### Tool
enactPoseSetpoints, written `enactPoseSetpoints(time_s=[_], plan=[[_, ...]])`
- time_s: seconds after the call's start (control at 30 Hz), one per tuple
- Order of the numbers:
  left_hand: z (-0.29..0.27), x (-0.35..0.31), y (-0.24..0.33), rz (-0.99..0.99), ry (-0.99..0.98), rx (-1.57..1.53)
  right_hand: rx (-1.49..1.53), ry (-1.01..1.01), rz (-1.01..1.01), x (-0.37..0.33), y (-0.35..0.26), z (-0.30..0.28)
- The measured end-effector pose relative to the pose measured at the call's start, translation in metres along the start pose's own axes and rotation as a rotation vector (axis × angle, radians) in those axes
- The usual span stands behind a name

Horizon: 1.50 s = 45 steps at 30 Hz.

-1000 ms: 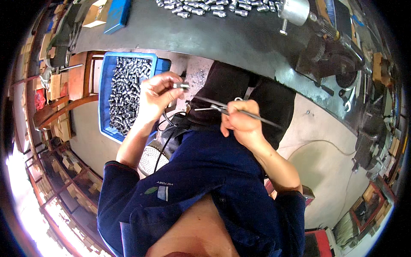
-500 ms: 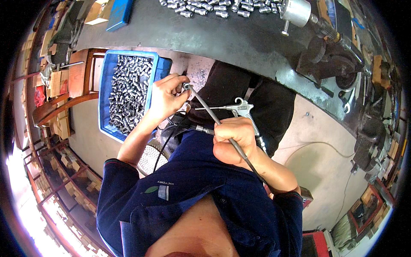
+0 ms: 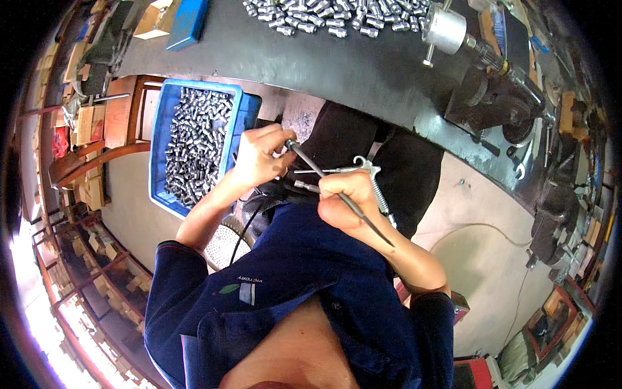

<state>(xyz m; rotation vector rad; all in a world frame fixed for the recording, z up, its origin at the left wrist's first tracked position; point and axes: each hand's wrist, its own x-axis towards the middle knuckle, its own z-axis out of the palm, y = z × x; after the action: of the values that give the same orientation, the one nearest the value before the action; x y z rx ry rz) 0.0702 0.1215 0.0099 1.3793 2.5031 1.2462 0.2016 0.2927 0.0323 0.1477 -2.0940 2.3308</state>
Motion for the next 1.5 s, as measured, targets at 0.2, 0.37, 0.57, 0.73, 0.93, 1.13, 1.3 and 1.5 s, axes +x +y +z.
enactPoseSetpoints(time_s=[0.2,0.37,0.57,0.73,0.93,1.13,1.3,1.5], plan=[[0.011,0.016,0.008,0.138,-0.132,-0.037,-0.295,0.043,-0.117,0.019,0.015,-0.001],[-0.014,0.062,-0.020,0.197,-0.141,0.240,-0.264,0.203,-0.228,-0.005,0.002,-0.021],[-0.040,0.208,-0.029,-0.025,0.191,0.047,-0.032,0.346,-0.120,-0.010,-0.026,-0.018],[-0.084,0.190,-0.032,0.079,0.360,-0.061,-0.054,0.263,-0.119,-0.013,-0.016,-0.012],[-0.129,0.046,-0.095,-0.330,0.157,0.499,0.032,0.256,-0.058,-0.019,-0.009,-0.012],[-0.150,-0.146,-0.162,-0.870,0.102,0.364,0.190,0.140,-0.016,-0.012,-0.001,-0.003],[-0.140,-0.217,-0.167,-1.108,0.002,0.555,0.230,0.101,-0.013,-0.011,0.004,0.000],[-0.118,-0.231,-0.174,-1.151,-0.193,0.753,0.267,0.084,0.013,-0.011,0.005,0.002]])
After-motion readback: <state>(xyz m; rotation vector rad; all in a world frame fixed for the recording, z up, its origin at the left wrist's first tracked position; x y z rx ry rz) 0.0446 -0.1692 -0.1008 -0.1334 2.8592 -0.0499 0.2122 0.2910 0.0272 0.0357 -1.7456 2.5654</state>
